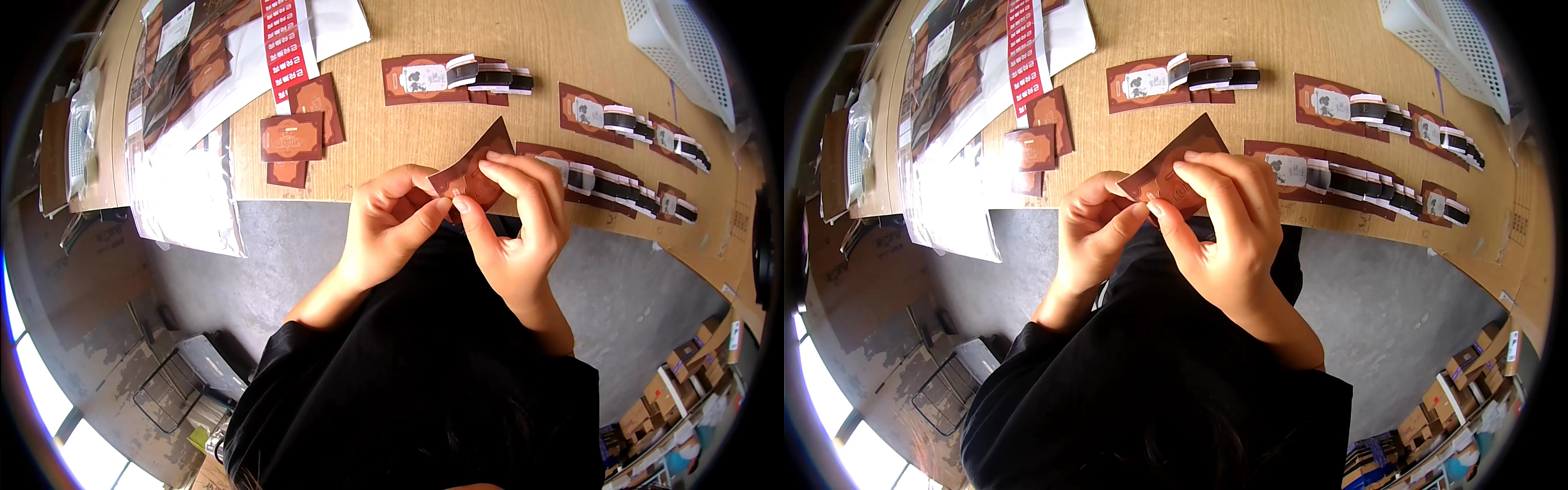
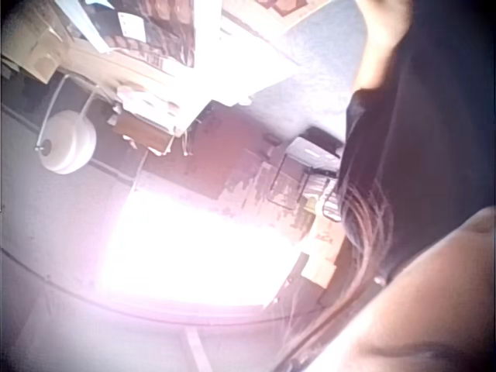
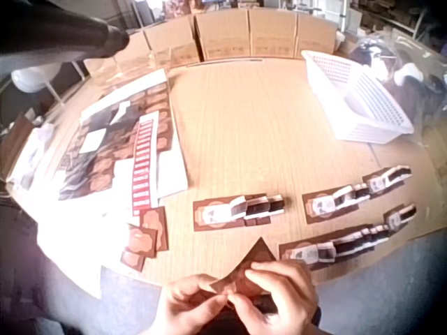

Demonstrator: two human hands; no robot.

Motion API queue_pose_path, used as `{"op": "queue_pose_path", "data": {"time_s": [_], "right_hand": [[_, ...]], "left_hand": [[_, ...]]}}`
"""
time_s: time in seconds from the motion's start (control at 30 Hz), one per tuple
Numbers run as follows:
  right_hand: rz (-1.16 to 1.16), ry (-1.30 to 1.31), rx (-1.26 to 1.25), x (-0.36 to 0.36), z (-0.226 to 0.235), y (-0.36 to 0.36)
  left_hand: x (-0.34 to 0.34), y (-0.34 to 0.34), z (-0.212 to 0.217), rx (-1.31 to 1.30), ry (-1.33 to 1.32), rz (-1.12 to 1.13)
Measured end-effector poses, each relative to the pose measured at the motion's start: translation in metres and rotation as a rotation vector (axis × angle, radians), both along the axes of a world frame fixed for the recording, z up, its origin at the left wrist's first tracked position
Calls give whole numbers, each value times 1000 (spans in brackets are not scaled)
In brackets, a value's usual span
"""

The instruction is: The person folds small rectangular cardboard pieces into U-shaped holders and places them on a table. They repeatedly pick up flat pieces, fold them, and arrange them in rows. Later, they handle a stack of larger flat cardboard sheets and place them into a plastic bag.

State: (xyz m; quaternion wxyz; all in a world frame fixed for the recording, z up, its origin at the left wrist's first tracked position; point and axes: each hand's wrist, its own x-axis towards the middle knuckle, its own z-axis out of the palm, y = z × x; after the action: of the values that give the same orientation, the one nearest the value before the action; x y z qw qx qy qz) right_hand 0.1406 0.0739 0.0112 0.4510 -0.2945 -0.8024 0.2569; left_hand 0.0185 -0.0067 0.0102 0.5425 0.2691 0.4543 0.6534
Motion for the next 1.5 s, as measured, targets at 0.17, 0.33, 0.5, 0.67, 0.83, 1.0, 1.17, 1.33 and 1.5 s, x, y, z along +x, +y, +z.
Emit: {"op": "queue_pose_path", "data": {"time_s": [0.17,0.33,0.5,0.67,0.83,1.0,1.17,1.33,1.5], "right_hand": [[9,20,-52,-2,-5,-3],[20,-12,-61,-2,-6,-9],[-47,-55,82,-5,-7,-13],[-149,-127,300,-9,-17,-13],[-110,-72,25,-4,-16,-11],[58,232,-455,7,-17,-3],[93,333,-749,15,-12,2],[112,395,-976,29,-16,14],[131,493,-1081,27,-15,12]], "left_hand": [[3,0,-2,11,0,29],[4,-3,-4,16,175,23],[7,-2,-2,27,275,46],[13,-1,-2,-30,234,141],[10,-4,-4,-112,283,159],[0,-1,1,-94,158,122],[-10,-1,-4,-105,85,40],[-16,-2,1,-100,19,93],[-23,-4,-3,-107,2,52]]}}
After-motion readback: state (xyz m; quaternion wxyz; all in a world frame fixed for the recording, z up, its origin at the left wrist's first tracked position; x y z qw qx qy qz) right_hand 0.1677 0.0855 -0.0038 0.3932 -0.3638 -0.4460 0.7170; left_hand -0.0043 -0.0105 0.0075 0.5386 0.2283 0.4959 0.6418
